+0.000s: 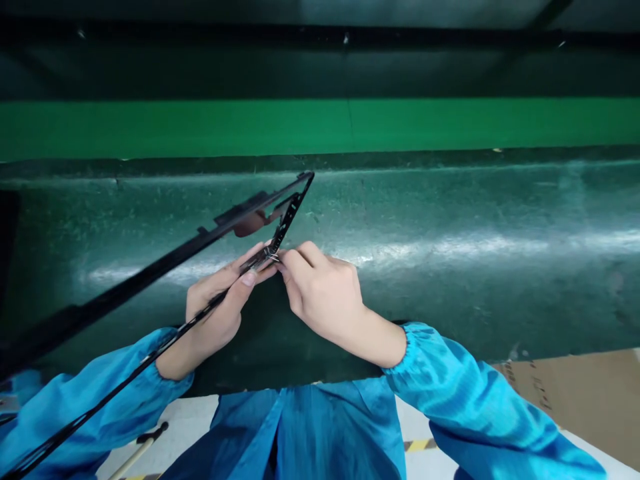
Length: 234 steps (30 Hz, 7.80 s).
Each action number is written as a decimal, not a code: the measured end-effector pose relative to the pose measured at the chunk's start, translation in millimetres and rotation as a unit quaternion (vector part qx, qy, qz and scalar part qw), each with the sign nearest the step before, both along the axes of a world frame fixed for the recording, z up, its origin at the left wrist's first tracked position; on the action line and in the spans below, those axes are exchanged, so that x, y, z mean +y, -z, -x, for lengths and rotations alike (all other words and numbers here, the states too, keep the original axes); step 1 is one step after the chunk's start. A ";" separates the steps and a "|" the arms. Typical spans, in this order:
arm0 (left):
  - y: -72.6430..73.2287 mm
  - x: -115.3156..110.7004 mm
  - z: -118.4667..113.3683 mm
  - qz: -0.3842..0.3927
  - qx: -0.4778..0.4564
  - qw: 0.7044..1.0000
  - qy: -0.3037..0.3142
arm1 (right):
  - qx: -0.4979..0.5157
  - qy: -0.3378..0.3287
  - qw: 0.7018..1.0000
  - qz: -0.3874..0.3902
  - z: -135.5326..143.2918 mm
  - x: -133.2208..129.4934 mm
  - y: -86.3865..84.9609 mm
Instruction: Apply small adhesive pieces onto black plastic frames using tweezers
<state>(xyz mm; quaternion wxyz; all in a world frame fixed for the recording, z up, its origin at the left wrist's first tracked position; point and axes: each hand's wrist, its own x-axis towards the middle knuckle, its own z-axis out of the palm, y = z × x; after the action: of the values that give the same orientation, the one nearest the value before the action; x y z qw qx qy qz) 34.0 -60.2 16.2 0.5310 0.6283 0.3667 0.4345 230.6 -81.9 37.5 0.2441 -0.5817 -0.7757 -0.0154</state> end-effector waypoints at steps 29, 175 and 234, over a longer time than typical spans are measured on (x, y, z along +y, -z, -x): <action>2.7 -2.8 -0.1 0.016 -0.003 1.000 -0.021 | -0.017 0.001 0.999 -0.029 1.0 -4.4 2.6; -13.9 62.0 24.2 0.050 0.249 0.952 0.171 | -0.115 -0.339 0.932 0.047 -22.6 35.5 -9.8; -18.6 67.1 27.6 0.032 0.270 0.941 0.200 | -0.070 -0.309 0.948 0.026 -23.0 37.8 2.8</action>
<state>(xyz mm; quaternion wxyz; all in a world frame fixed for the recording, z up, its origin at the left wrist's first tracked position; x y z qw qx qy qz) 6.4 6.9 34.8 0.5076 0.7651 0.3773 0.1212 253.6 -44.1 34.7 0.1670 -0.3174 -0.9326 0.0400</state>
